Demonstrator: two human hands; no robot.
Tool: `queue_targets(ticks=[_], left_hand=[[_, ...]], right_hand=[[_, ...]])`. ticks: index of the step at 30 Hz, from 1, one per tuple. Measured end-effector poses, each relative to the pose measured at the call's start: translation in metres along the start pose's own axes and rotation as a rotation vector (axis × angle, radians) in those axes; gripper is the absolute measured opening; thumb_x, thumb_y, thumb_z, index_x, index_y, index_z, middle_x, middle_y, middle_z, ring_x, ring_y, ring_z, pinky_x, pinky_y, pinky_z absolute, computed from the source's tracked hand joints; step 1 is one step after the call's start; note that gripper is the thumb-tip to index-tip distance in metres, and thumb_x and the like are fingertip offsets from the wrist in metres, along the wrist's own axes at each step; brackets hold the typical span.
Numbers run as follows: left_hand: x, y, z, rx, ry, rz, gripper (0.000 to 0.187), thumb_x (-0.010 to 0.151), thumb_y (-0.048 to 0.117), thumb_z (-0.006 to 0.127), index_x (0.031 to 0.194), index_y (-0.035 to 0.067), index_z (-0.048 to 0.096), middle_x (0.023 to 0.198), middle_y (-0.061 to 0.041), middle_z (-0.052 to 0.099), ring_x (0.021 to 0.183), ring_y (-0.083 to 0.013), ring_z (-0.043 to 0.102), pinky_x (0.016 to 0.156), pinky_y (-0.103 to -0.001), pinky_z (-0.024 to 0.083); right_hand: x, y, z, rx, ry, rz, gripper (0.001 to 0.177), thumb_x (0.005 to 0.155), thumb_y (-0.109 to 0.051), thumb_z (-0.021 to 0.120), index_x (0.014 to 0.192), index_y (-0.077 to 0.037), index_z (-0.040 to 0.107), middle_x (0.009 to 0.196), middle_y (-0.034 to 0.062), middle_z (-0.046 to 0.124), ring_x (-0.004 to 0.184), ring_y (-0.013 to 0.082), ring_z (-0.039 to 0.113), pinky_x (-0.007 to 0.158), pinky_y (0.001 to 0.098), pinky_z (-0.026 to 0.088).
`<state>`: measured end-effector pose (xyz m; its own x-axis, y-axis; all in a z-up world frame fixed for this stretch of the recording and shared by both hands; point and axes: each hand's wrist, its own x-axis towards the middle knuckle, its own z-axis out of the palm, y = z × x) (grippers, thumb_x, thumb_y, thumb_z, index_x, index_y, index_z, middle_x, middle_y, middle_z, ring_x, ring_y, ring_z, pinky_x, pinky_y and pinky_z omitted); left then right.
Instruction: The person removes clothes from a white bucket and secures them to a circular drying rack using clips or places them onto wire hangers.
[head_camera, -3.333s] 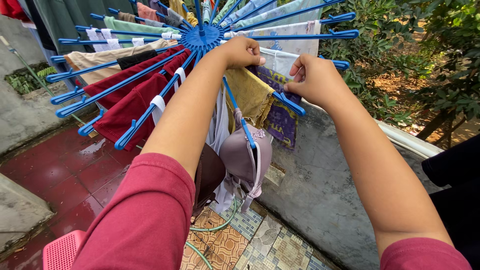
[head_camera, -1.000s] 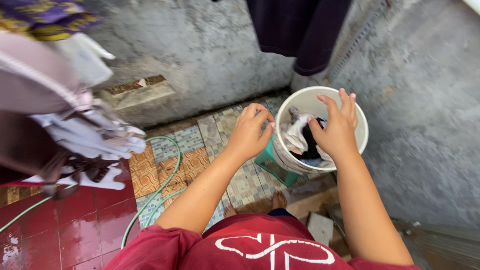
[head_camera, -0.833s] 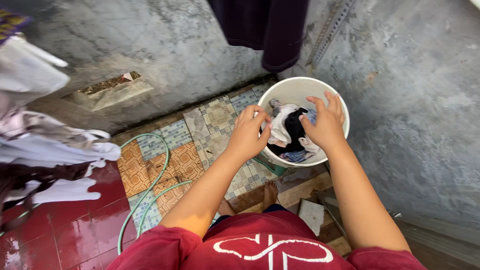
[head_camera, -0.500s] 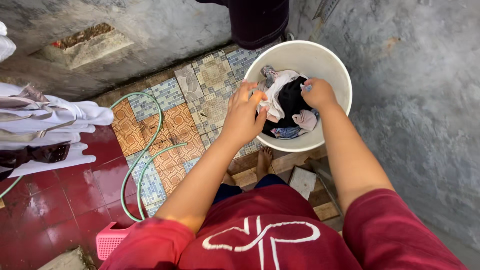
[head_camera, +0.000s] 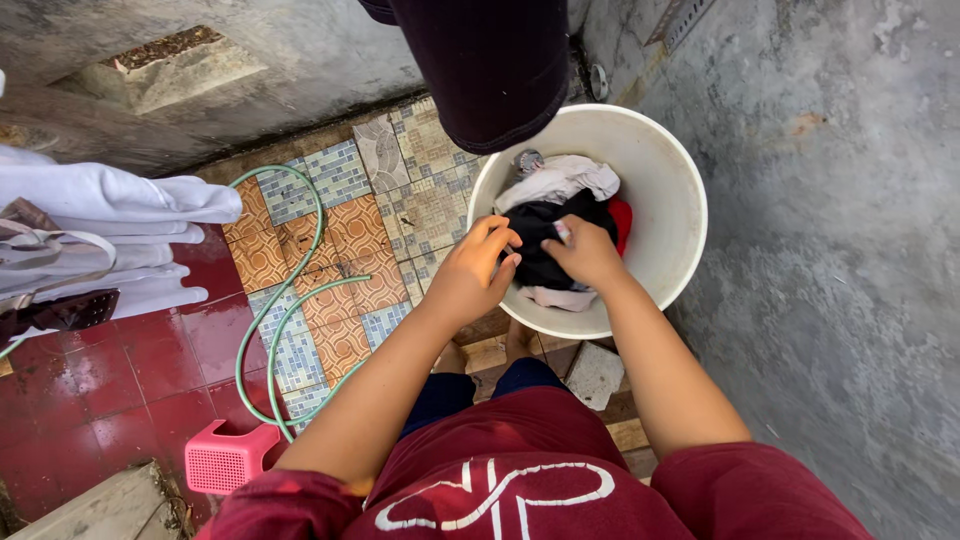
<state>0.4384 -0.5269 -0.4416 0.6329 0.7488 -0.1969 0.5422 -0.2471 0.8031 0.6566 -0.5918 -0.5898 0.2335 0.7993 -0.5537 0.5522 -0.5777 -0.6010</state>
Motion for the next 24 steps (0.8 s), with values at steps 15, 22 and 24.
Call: queue_targets(ticks=[15, 22, 24], left_hand=[[0.073, 0.022, -0.007, -0.685, -0.160, 0.297, 0.032, 0.093, -0.003, 0.063, 0.125, 0.000, 0.068, 0.124, -0.007, 0.067, 0.119, -0.0176, 0.063, 0.106, -0.032, 0.048], [0.049, 0.008, -0.083, -0.718, 0.070, 0.172, 0.019, 0.114, 0.012, 0.062, 0.105, -0.004, 0.064, 0.092, -0.005, 0.053, 0.087, -0.0131, 0.047, 0.086, -0.031, 0.045], [0.037, 0.004, -0.114, -0.874, 0.133, 0.131, 0.021, 0.111, 0.019, 0.058, 0.118, 0.000, 0.065, 0.109, -0.005, 0.061, 0.100, -0.0132, 0.056, 0.094, -0.031, 0.047]], right_hand=[[-0.098, -0.138, -0.181, 0.877, 0.000, -0.567, 0.057, 0.087, -0.020, 0.076, 0.139, -0.016, 0.053, 0.113, 0.0028, 0.072, 0.103, 0.0106, 0.068, 0.097, 0.0304, 0.054], [-0.067, -0.171, -0.138, 0.543, -0.159, -0.401, 0.030, 0.097, -0.016, 0.071, 0.120, 0.001, 0.075, 0.111, 0.0070, 0.075, 0.099, 0.0145, 0.067, 0.094, 0.0354, 0.051], [-0.062, -0.209, -0.127, 0.982, -0.199, -0.469, 0.028, 0.099, -0.021, 0.066, 0.119, -0.002, 0.070, 0.111, 0.0029, 0.075, 0.103, 0.0145, 0.070, 0.097, 0.0352, 0.056]])
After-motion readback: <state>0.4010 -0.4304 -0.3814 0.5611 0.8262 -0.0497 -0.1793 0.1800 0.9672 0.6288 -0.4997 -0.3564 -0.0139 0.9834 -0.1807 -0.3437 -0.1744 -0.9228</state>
